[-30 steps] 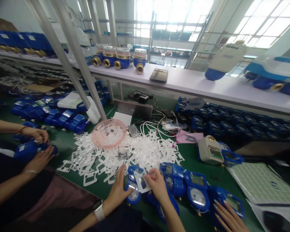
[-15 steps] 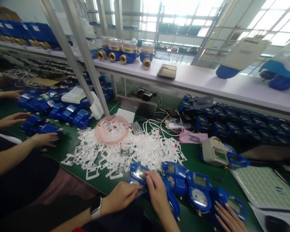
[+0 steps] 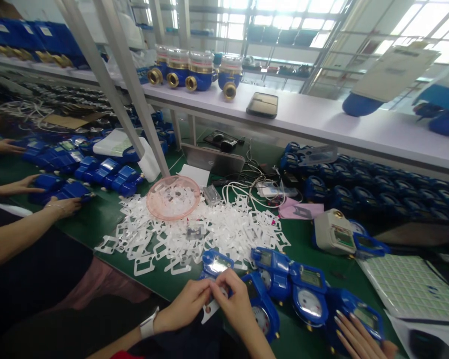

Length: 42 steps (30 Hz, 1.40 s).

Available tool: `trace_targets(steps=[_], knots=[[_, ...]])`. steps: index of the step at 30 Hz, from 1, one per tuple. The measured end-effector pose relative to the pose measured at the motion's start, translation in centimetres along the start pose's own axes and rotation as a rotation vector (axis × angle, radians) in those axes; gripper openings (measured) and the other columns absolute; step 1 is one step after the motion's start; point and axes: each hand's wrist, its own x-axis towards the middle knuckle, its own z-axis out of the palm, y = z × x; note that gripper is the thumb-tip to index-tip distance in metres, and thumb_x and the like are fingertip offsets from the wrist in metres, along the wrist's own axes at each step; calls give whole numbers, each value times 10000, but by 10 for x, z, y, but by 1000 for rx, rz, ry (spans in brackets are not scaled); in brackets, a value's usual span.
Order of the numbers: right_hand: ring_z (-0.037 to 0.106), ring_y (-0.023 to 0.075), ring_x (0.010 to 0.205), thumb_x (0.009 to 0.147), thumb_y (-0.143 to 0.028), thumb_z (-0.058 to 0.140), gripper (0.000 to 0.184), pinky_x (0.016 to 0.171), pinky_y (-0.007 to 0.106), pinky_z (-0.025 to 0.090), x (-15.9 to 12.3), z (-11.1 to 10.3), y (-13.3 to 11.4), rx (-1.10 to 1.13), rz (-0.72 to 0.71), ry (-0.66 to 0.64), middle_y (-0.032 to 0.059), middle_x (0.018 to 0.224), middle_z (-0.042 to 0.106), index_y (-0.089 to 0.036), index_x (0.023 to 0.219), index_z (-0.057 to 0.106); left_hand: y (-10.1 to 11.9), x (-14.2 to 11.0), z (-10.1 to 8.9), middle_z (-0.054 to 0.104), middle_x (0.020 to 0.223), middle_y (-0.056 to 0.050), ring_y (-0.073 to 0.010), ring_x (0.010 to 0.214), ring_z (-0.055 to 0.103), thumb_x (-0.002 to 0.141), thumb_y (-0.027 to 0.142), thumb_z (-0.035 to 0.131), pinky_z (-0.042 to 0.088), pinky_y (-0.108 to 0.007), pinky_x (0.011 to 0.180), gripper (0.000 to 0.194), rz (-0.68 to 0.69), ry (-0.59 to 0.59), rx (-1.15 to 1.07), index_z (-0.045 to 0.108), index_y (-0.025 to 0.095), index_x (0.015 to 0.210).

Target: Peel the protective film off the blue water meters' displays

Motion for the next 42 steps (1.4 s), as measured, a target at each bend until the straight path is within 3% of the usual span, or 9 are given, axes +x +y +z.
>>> trace_targets(steps=[3, 6, 9, 16, 27, 31, 35, 39, 42], knots=[[632, 339, 835, 725, -449, 588, 196, 582, 448, 495, 16, 100, -36, -89, -53, -120, 87, 743, 683, -384, 844, 729, 1, -2, 0, 502, 574, 9, -105, 526, 482, 893, 388, 378, 361, -208, 516, 357, -35, 15, -74, 566, 135, 726], [642, 321, 782, 721, -401, 613, 166, 569, 431, 521, 28, 194, -53, -237, -107, -324, 85, 734, 674, -395, 837, 731, 4, -3, -2, 484, 591, 13, -108, 534, 490, 881, 419, 399, 388, -211, 519, 366, -43, -6, -129, 564, 131, 729], [654, 307, 733, 738, -365, 618, 199, 554, 418, 537, 32, 232, -58, -287, -129, -348, 70, 754, 690, -418, 902, 718, 8, -4, -6, 507, 631, 11, -105, 567, 501, 889, 433, 393, 392, -213, 556, 378, -28, -31, -110, 596, 130, 790], [674, 291, 781, 762, -383, 602, 171, 599, 393, 565, 32, 215, -60, -338, -150, -355, 52, 859, 718, -434, 888, 706, 14, -4, -12, 576, 622, 3, -134, 636, 545, 894, 421, 398, 396, -249, 664, 370, -54, -41, -156, 622, 143, 799], [658, 239, 874, 833, -314, 556, 166, 683, 320, 552, 49, 231, -69, -418, -369, -417, 28, 961, 705, -394, 894, 688, 6, -5, -9, 628, 748, -40, -151, 630, 552, 822, 474, 505, 394, -248, 565, 456, -253, 27, -436, 622, 149, 1118], [627, 223, 935, 864, -276, 514, 173, 786, 320, 527, 52, 240, -74, -493, -433, -444, 51, 1014, 681, -337, 875, 676, -4, 0, -2, 637, 850, -36, -119, 673, 539, 795, 409, 590, 382, -208, 555, 363, -337, 194, -814, 633, 192, 1082], [616, 206, 919, 877, -317, 503, 167, 782, 339, 516, 41, 243, -75, -484, -412, -464, 62, 993, 663, -266, 884, 662, -6, 15, -12, 657, 858, -64, -149, 756, 573, 817, 346, 567, 446, -231, 626, 291, -288, 449, -1148, 635, 142, 1014], [619, 168, 784, 862, -352, 529, 163, 663, 268, 509, 38, 230, -71, -413, -246, -452, 51, 881, 659, -252, 803, 642, -7, 26, -37, 651, 882, -65, -128, 708, 586, 863, 284, 498, 459, -209, 564, 247, -353, 738, -1157, 609, 137, 1027], [593, 142, 635, 866, -326, 521, 153, 575, 249, 501, 51, 216, -63, -335, -33, -349, 27, 742, 624, -220, 793, 604, -8, 27, -48, 645, 960, -62, -118, 731, 598, 887, 309, 461, 476, -201, 574, 258, -364, 699, -1133, 599, 163, 1049]])
